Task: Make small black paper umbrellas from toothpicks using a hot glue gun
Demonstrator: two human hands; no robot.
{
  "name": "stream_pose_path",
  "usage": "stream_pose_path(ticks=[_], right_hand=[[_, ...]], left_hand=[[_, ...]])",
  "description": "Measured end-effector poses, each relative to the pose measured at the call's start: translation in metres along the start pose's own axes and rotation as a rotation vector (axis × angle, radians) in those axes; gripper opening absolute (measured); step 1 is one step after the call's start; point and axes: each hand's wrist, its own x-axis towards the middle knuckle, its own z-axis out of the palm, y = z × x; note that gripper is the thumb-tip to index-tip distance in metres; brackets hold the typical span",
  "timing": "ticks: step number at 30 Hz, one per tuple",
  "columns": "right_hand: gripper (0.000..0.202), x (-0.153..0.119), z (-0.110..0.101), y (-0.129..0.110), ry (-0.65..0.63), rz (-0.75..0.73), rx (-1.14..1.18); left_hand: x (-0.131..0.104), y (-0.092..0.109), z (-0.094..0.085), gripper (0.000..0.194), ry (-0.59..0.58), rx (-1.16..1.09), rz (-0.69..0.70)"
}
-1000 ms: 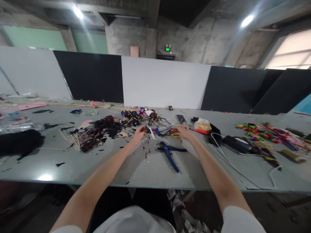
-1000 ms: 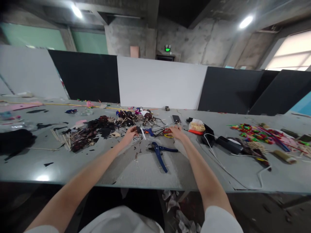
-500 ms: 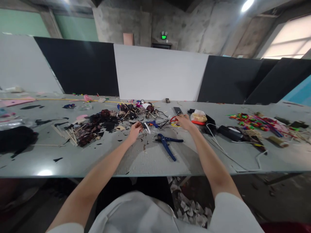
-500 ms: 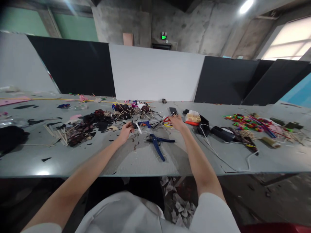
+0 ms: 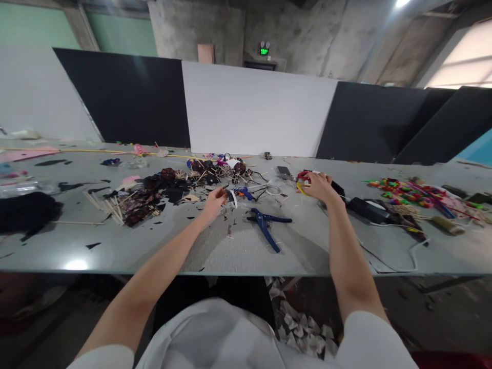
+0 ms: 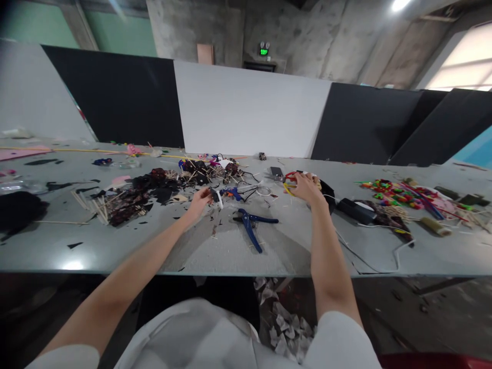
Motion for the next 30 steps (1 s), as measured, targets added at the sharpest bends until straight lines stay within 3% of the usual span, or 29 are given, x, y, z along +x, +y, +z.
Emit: stream_pose_path(ticks=[3,6,10,14,21,30], right_hand=[[0.063,-0.003,-0.013,-0.023,0.041,-0.065,0.057],[0.059,-0.007,-0.027,-0.057,0.055,-0.218,0.084],[0.054,-0.012,-0.036,-0.102,-0.082,-0.379,0.075],[0.043,-0.018,-0.034,-0.130,-0.197,-0.504,0.038],[0.039,-0.024,-0.033,-0.148,-0.232,-0.570,-0.001],[0.038,-0.021,-0.035,-0.143,-0.218,-0.565,-0.021]], left_hand=[[-0.001,0.007,-0.001,0.027,-0.040,0.108,0.052],[-0.003,0.014,-0.001,0.028,-0.052,0.153,0.092],[-0.003,0.018,-0.002,0.024,-0.054,0.168,0.118],[-0.003,0.016,-0.004,0.022,-0.051,0.215,0.128],[-0.004,0.017,-0.004,0.017,-0.065,0.254,0.162],[-0.006,0.021,-0.005,0.012,-0.089,0.309,0.187]])
